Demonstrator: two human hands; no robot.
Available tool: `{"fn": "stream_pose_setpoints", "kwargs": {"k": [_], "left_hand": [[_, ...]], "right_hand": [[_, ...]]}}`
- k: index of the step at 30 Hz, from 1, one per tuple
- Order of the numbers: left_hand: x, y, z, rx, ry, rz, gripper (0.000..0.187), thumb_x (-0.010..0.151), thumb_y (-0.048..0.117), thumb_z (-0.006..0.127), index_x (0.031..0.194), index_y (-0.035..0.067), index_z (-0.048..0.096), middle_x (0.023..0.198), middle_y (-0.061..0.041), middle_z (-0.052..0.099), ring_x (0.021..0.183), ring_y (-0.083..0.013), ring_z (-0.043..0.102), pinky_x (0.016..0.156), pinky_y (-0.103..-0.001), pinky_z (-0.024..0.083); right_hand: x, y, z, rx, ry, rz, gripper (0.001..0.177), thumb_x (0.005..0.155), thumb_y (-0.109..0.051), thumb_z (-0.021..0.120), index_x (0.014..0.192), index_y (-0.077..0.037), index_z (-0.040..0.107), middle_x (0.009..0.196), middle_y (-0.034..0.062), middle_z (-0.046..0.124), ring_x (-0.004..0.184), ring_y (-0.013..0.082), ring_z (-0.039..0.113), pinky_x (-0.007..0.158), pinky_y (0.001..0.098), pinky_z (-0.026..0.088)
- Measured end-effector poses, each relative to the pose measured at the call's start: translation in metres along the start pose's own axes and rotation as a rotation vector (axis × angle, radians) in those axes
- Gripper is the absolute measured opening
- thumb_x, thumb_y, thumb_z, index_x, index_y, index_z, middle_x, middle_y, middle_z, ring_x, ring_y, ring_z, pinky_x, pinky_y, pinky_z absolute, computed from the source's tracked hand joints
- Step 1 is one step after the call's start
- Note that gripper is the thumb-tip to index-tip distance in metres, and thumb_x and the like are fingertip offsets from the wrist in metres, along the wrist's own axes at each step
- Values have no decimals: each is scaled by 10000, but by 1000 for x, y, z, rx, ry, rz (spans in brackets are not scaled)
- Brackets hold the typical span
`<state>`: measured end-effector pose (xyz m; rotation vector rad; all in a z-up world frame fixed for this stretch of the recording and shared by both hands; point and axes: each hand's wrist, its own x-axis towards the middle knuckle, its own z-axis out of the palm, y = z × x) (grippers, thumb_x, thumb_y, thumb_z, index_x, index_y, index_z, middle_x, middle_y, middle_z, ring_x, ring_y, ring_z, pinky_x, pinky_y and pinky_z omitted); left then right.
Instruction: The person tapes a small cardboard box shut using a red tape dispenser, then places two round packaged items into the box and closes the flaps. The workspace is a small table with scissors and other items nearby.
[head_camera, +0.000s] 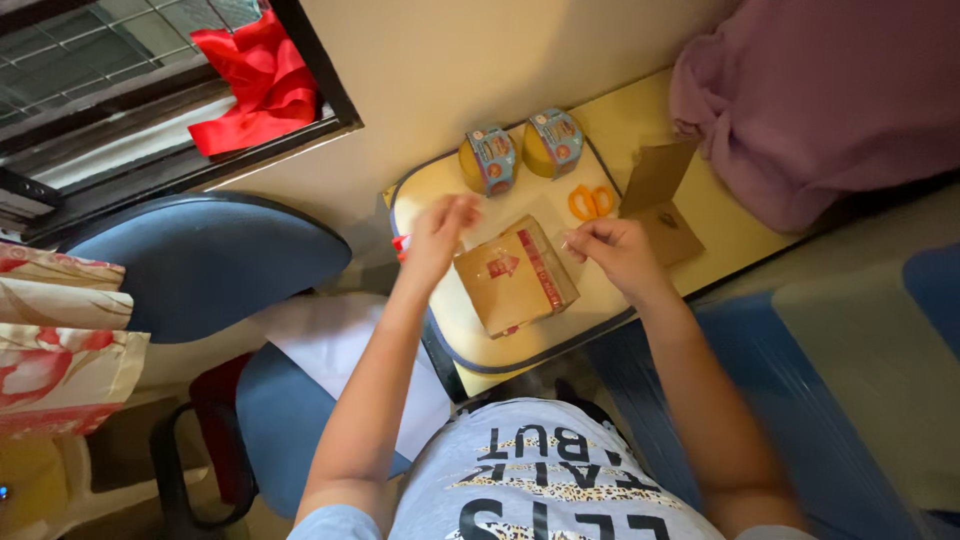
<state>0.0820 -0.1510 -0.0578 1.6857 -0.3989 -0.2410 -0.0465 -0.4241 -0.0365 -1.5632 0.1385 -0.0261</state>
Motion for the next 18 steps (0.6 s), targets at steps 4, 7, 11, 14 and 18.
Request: {"fn": "stream_pose_setpoints", "kwargs": {"k": [4,7,11,14,18], "left_hand": [[2,30,37,-489,-299,-606,584,952,497,586,1332,54,566,1137,-205,747,902,-262,757,823,-367,600],[3,35,58,-648,-342,-715,616,885,412,697,1352,55,514,1159,-231,730,908,-273,738,803,-392,596],[5,28,72,-716,-353,-449,610,859,138,791,1394,7,530,1084,-140,705,903,-219,724,797,-359,589],[11,28,73,-610,-283,-233,609,867,-7,787,1419,-11,530,1014,-119,704,875,-184,706,783,-326,572],[21,39,63,-341,-328,-24,673,841,-69,765,1450,35,498,1084,-39,667,873,-144,683,774,-283,556]], "right_hand": [[-14,-11,0,45,-13,-26,175,957,-143,717,903,22,735,840,30,720,771,87,623,743,246,500],[-22,-18,0,70,-25,-32,167,969,-140,696,921,14,739,849,27,719,775,85,621,741,244,500],[-32,-14,-5,76,-37,-57,182,989,-133,694,919,31,735,845,31,710,771,91,613,736,247,493],[-37,-1,-6,56,1,-21,170,973,-119,698,938,41,743,834,25,714,768,88,623,736,245,500],[-37,23,6,76,144,48,121,928,-80,705,942,35,741,794,32,708,728,101,630,709,249,507]]}}
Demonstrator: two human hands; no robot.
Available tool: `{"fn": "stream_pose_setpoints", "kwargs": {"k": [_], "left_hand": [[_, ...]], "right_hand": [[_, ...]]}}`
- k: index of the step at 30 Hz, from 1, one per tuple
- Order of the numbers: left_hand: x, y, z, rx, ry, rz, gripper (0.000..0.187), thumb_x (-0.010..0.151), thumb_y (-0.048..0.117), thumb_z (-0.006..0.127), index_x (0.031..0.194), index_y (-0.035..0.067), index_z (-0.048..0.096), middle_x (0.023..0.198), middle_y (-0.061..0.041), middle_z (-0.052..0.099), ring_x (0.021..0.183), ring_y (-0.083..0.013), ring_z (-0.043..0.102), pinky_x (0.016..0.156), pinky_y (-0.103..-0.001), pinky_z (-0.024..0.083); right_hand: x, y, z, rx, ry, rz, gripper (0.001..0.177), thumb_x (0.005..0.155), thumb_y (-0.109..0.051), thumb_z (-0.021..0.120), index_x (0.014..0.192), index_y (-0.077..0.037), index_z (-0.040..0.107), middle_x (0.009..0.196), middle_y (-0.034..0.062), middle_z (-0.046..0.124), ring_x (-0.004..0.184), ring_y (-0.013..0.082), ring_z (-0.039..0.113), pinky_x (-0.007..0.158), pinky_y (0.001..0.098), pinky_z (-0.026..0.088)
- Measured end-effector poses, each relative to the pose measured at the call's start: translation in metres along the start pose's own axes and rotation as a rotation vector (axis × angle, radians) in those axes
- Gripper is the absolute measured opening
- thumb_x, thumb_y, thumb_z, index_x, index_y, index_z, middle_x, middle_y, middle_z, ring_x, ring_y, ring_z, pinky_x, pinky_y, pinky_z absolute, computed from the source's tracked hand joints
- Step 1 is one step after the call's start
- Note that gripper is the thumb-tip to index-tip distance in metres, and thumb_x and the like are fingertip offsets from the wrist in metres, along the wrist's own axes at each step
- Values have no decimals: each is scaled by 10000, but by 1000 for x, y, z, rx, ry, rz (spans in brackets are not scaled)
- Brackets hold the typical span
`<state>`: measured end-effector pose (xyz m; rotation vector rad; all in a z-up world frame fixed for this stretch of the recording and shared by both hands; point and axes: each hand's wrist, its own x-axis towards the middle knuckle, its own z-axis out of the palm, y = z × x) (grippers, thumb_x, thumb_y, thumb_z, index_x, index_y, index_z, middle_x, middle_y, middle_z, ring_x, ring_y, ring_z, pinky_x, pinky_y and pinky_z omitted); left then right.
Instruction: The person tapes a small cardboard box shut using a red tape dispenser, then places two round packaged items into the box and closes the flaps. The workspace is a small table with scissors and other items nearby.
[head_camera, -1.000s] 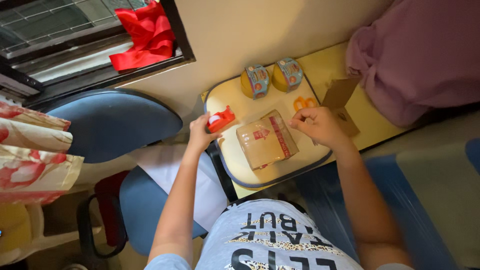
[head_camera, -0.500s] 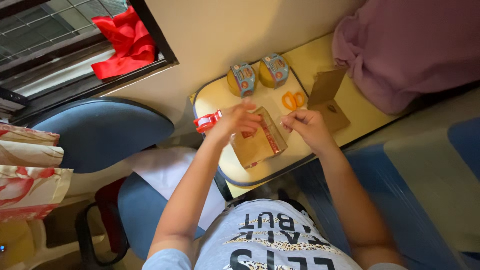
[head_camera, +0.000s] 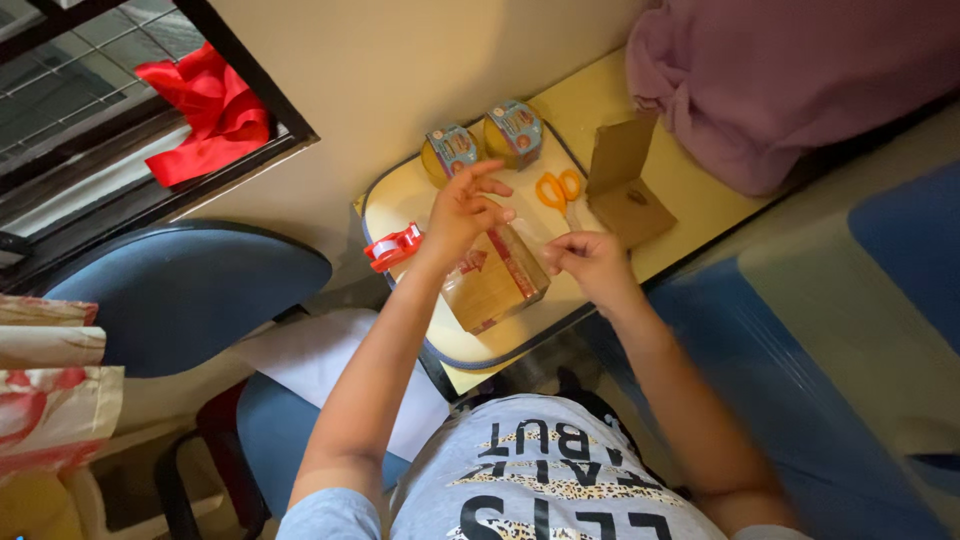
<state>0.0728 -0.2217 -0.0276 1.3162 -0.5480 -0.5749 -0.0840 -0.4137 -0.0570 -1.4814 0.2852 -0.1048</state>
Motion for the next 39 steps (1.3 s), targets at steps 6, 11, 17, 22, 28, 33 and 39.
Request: {"fn": "stream_pose_setpoints", "kwargs": {"k": [6,11,17,22,28,33,39], "left_hand": [[7,-1,11,497,-49,166,708,801,-103,781,1436,85,532,903,-67,686,780,-138,691,704,-267,572],[4,-5,21,468,11,112,894,794,-137,718,1564,178,391,854,-70,650,750,-130,674,696,-277,580],[-6,8,24,604,35,97,998,752,-147,705,1587,234,313,1112,-115,575,744,-182,708,642,-320,592],[-9,3,29,933,74,325,960,753,-40,726,1596,221,349,1168,-105,585,884,-296,706,816,-422,569],[-3,-5,15,1117,280,329,1013,607,202,882,1492,133,393,1133,-128,641,966,-381,683,817,-492,524],[1,-14,6,721,176,-341,893,723,280,841,1477,80,406,803,-171,711,642,-304,723,611,-398,567],[2,-27,2,645,168,-355,584,763,321,814,1277,90,664,798,-40,719,606,-252,722,595,-362,576]], "right_hand": [[-16,7,22,-89,170,-13,638,874,-40,728,1440,-59,433,646,43,630,589,79,587,575,216,425],[-15,0,34,-178,234,-3,541,895,-61,747,1347,-53,450,656,39,657,584,77,583,551,225,412],[-15,9,42,-257,264,27,495,889,-103,755,1289,-51,467,612,38,654,542,95,589,535,244,434],[-6,20,35,-267,225,108,478,850,-111,753,1263,-50,521,602,36,624,507,116,573,497,271,420],[12,28,22,-350,201,151,505,800,-195,866,1179,-35,574,611,17,590,509,95,526,487,275,402],[7,5,19,-420,10,-245,409,889,-135,766,1280,-43,691,666,100,430,573,182,423,539,331,363],[-3,-30,33,-935,44,-574,192,921,-225,662,1039,-115,768,808,116,684,690,328,642,595,428,492]]}}
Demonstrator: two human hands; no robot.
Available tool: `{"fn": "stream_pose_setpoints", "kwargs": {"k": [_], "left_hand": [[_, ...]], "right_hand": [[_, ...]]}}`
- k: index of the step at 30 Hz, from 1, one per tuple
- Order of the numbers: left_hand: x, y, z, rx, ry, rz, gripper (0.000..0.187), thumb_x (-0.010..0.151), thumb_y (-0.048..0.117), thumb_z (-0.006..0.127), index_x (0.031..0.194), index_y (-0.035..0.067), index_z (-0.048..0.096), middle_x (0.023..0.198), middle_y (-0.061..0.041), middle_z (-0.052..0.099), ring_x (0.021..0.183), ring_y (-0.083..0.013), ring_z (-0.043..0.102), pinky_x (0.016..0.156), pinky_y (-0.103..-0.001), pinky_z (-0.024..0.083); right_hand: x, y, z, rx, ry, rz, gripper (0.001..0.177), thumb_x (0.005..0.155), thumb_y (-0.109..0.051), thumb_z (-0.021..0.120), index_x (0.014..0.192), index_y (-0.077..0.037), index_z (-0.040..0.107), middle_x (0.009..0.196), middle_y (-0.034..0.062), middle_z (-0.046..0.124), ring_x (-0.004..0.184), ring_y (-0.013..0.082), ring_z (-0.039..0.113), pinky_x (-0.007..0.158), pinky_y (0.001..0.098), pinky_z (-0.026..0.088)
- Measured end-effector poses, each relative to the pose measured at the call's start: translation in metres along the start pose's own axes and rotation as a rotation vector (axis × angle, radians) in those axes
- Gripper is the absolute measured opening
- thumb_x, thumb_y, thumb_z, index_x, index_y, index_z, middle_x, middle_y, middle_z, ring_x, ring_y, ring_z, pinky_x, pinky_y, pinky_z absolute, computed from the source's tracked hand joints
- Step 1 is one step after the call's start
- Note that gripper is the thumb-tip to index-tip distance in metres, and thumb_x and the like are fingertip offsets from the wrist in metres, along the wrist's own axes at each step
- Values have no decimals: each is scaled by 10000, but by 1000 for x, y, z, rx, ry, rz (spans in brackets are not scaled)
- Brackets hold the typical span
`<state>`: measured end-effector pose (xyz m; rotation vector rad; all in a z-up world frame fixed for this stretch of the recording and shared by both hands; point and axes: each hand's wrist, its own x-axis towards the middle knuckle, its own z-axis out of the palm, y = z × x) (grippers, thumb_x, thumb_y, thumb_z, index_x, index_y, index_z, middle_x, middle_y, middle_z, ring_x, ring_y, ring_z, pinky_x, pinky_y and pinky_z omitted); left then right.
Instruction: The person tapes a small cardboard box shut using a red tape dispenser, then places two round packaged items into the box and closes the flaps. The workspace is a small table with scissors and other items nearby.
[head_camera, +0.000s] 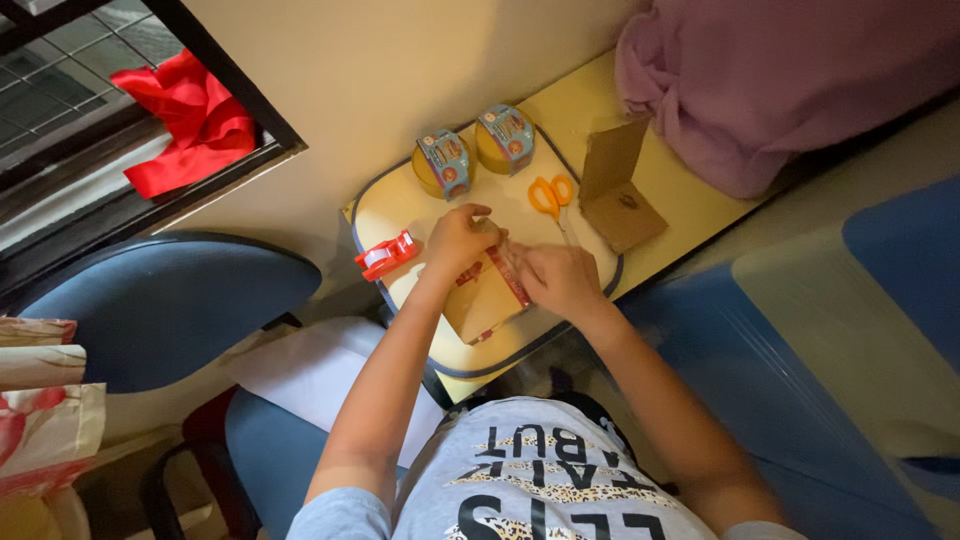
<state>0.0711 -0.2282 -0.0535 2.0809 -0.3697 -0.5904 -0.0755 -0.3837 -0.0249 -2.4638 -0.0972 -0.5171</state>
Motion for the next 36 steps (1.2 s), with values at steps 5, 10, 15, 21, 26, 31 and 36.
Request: {"fn": "stream_pose_setpoints", "kwargs": {"k": [5,10,15,21,26,31,36], "left_hand": [[0,2,7,42,126,171,705,701,290,857,1291,112,515,708,-85,636,675,-280,676,626,-410,501],[-2,10,7,20,96,145,720,701,294,847,1280,124,455,675,-75,608,658,-284,660,608,-414,471],[-1,11,10,50,96,204,664,717,281,836,1257,101,494,667,-90,595,674,-295,651,624,-423,466],[9,-14,-11,68,51,210,607,915,318,729,1422,69,507,1159,-204,677,1113,-348,655,930,-407,499],[-47,-67,-46,-64,367,477,546,1028,151,581,1529,-1,426,1528,-225,513,1443,-333,484,1192,-409,385],[-109,-88,-16,-425,108,264,685,1014,142,581,1600,26,247,1555,-234,423,1399,-295,449,1073,-353,455],[-142,-63,-7,-197,185,195,630,984,173,658,1538,20,400,1396,-211,650,1230,-259,686,955,-343,568]], "right_hand": [[-26,-6,-13,-157,-43,-137,334,930,-259,686,1184,-54,761,703,68,617,665,295,619,607,442,463],[-55,-2,-18,-298,-94,-134,233,905,-322,739,1033,-128,715,732,36,610,695,253,614,655,427,451],[-55,8,-20,-235,39,-285,590,786,-331,748,1327,-126,634,1022,112,651,907,327,656,811,421,516],[-44,25,-2,-83,-5,-229,506,834,-147,754,1333,-146,670,1283,159,662,1066,340,679,878,401,556],[-31,49,6,295,-64,74,400,949,-136,699,1345,-85,665,1117,134,697,1006,254,715,868,344,578],[5,54,20,341,62,10,279,981,-108,722,1238,0,697,1215,170,698,1061,255,672,835,337,560],[33,48,20,668,-88,552,292,963,-177,699,1226,-57,731,923,69,734,753,101,680,650,273,595]]}}
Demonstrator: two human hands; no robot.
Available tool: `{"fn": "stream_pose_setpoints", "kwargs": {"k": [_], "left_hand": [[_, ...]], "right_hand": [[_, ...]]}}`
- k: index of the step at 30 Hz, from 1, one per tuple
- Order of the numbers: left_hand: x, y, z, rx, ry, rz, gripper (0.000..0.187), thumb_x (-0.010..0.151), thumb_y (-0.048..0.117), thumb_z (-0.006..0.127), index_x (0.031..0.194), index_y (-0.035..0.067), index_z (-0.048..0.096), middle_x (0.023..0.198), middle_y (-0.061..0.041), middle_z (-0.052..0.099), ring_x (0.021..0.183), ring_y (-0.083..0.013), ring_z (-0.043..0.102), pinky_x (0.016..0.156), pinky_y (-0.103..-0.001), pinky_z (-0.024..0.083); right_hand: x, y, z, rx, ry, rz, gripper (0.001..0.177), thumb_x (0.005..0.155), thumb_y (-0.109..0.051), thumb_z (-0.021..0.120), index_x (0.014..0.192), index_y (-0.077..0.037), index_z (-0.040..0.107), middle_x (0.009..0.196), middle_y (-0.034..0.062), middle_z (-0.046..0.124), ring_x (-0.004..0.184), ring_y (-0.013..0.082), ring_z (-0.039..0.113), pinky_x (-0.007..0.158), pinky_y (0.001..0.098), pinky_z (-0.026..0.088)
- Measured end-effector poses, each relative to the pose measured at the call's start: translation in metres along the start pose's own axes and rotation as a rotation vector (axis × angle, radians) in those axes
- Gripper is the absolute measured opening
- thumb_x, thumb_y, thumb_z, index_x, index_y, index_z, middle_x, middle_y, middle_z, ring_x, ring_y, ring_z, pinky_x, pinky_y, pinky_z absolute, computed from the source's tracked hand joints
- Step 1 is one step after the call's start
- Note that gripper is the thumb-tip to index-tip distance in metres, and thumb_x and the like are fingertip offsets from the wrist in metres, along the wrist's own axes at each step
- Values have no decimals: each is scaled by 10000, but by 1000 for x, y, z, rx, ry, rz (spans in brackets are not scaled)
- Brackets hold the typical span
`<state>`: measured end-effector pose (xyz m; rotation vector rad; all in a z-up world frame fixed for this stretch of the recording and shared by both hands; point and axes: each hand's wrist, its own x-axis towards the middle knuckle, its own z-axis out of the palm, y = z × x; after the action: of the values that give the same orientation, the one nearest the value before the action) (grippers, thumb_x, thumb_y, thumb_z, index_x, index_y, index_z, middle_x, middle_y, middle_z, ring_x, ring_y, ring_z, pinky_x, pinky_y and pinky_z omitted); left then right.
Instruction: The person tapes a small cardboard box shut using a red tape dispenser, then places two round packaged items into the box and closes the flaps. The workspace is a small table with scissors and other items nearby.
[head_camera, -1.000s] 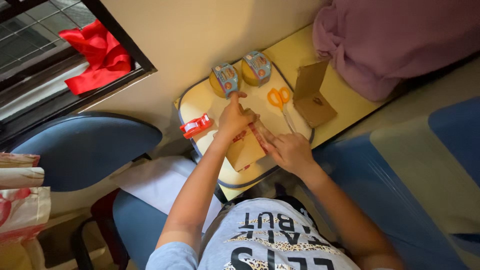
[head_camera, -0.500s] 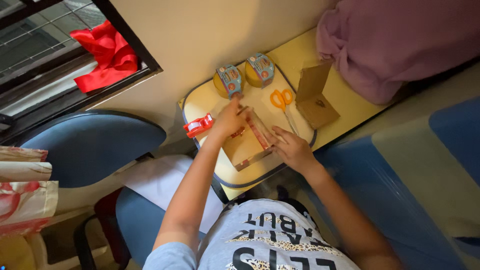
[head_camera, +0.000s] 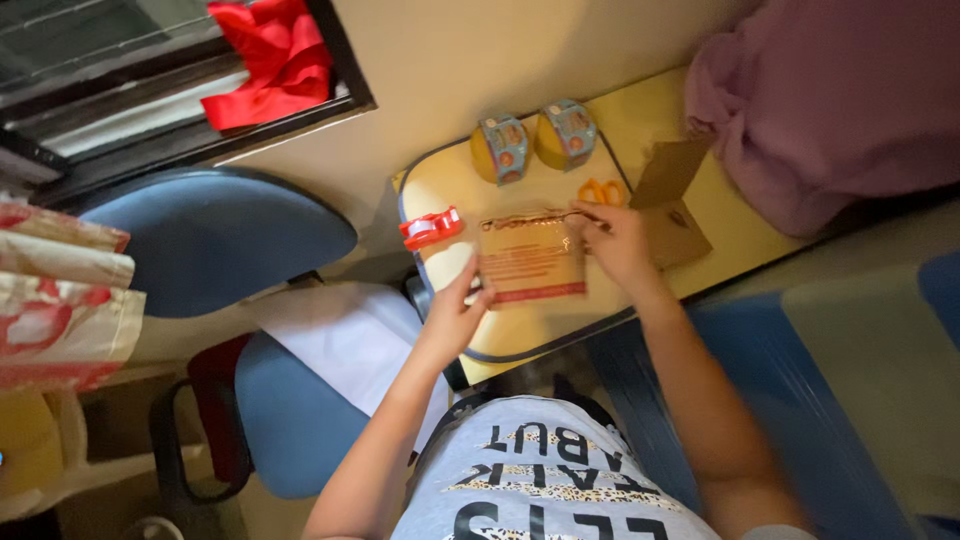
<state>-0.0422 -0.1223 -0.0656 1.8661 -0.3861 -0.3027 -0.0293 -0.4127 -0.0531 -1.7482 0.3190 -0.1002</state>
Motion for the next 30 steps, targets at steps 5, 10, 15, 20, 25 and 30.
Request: {"fn": "stream_pose_setpoints", "kwargs": {"k": [5,10,15,20,25,30], "left_hand": [[-22,28,1,15,-8,-160,675,917,232,695,1506,40,429,1202,-196,736,925,-256,786,794,-345,604],[-26,22,8,2,22,-204,666,896,282,725,1477,52,496,1156,-219,729,873,-270,794,755,-353,605],[-24,-20,-4,178,37,-173,481,983,317,707,1349,14,634,1056,-188,781,926,-291,768,836,-378,569],[21,-62,-53,529,491,305,661,774,198,829,1341,3,551,1279,-205,610,1171,-390,562,988,-461,442],[74,-77,-75,616,437,252,823,640,181,867,1363,3,519,1340,-208,573,1198,-407,517,984,-487,394],[94,-71,-82,715,223,197,564,702,186,867,1217,85,662,1124,-100,660,1107,-321,598,1008,-490,420]], "right_hand": [[-1,-5,-2,-165,-109,100,279,955,-234,731,1127,-20,781,802,49,702,619,103,617,560,277,521],[-5,11,2,-144,-126,128,310,954,-275,699,1129,-30,771,803,29,735,627,92,654,594,258,549],[4,29,-5,-194,-138,90,407,920,-317,727,1196,-19,714,883,70,746,687,127,704,644,274,562],[9,19,-9,-377,-29,-51,462,941,-340,746,1274,-25,694,933,115,726,828,202,668,743,335,539],[-5,-25,5,-517,-25,-433,437,919,-279,772,1252,-11,681,1093,167,709,985,261,689,862,371,539],[-8,-81,34,-485,-146,-537,410,900,-224,755,1254,-27,688,1083,152,684,1060,291,661,919,394,519]]}}
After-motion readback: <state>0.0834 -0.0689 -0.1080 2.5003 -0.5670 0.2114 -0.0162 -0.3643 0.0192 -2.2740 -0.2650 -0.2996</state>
